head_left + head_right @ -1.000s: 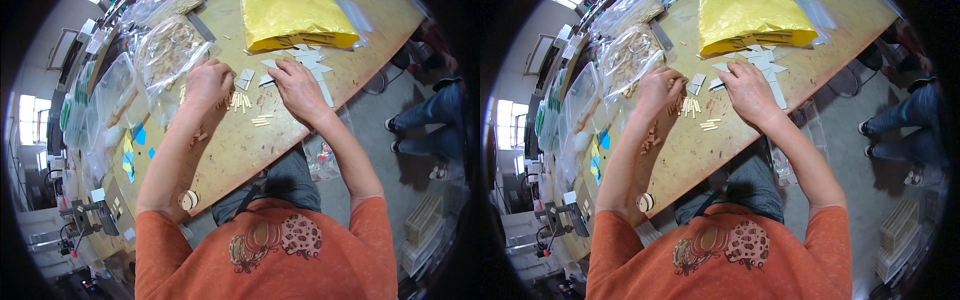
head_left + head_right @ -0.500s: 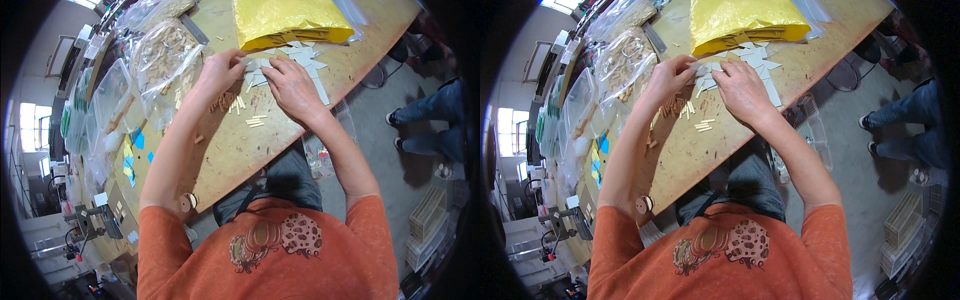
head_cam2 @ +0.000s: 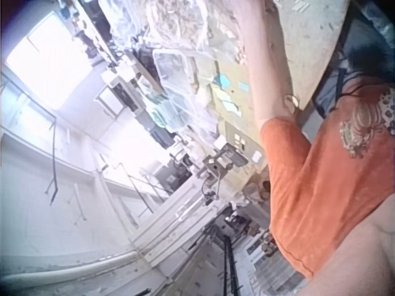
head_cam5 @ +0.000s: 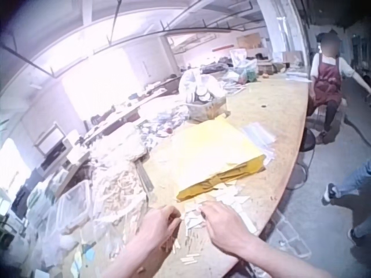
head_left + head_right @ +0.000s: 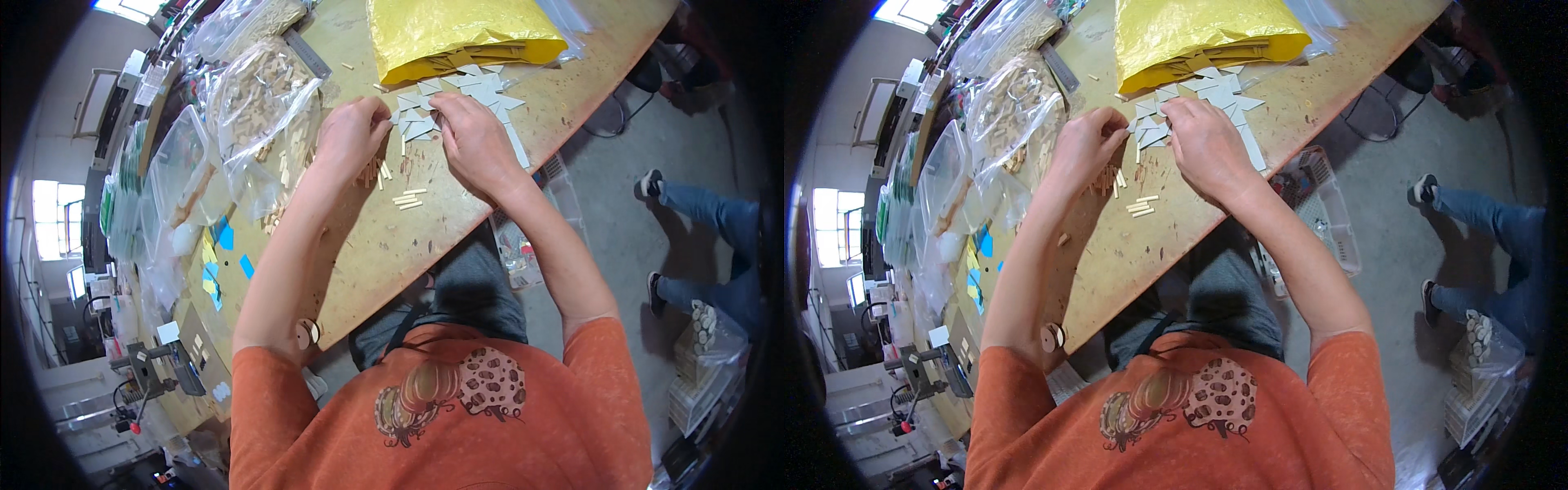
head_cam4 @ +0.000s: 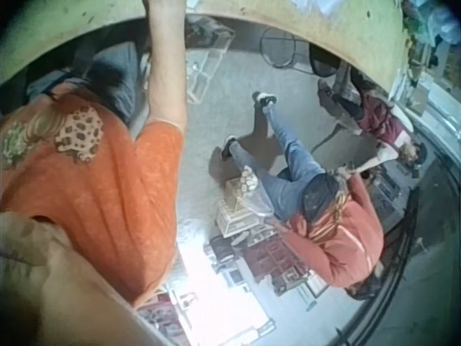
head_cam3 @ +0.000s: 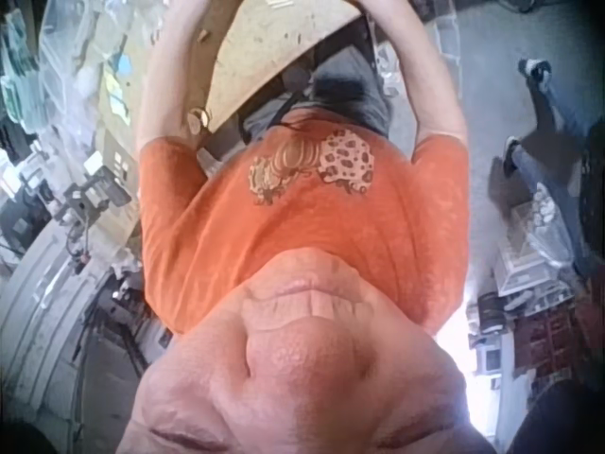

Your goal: The person assembles small craft kits by placing colored paper pieces and wooden pegs into clear plastic bags. They handle blue, red, and yellow paper pieces, then add wooden pegs, seal the bags, and place them into a white basket. The person repeats this process with different colored paper pieces.

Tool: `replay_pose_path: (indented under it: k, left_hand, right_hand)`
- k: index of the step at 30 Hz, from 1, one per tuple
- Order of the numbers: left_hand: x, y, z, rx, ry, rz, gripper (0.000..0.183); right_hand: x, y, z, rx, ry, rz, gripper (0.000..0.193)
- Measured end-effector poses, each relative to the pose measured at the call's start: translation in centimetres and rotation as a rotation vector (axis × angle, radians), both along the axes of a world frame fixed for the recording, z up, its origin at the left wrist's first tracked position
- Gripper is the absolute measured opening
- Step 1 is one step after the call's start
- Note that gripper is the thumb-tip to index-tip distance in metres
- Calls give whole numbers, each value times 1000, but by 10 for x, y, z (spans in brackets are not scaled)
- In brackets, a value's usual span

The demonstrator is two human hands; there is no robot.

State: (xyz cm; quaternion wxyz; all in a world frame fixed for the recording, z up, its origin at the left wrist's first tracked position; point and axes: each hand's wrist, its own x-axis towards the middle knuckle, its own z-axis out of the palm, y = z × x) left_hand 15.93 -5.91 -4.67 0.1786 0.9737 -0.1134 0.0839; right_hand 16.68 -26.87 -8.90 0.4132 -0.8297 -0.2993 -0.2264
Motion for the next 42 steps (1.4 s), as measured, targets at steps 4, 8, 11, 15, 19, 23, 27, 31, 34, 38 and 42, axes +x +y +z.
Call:
replay_pose_path:
  k: [4,8,11,15,19,23,27,31,34,38,42]
  left_hand:
    - [9,-20,-1,-210,-9,-37,18]
    - [-17,-26,9,-31,-70,-141,13]
    - [-39,-12,7,76,-43,-120,10]
    - [-45,8,18,96,36,-84,9]
    - [-21,-11,17,-73,2,-30,19]
    - [2,-38,-16,-117,-93,-71,41]
    - [6,-75,-31,-62,-92,-45,59]
    - [2,-92,-35,17,-140,-148,77]
    - [10,-89,-41,-68,-155,-203,77]
    - [25,-61,-35,-506,-20,-145,45]
    - [26,-55,-13,-251,-99,-202,19]
  right_hand:
    - [2,-3,-4,-49,17,8,22]
    - [2,-2,-5,-7,14,-2,21]
    - [0,0,-3,-35,11,-15,20]
    - [1,0,-5,-68,-47,-22,18]
    - [1,-3,0,-14,-43,-21,20]
    - [-7,-27,19,163,-133,-88,24]
    - [-12,-48,8,-18,-10,-384,32]
    - [-8,-41,-6,-222,52,-422,42]
    - [-5,-35,-2,8,154,-303,42]
    - [-4,-38,1,226,237,-247,38]
    - [-5,-38,-4,178,135,-269,35]
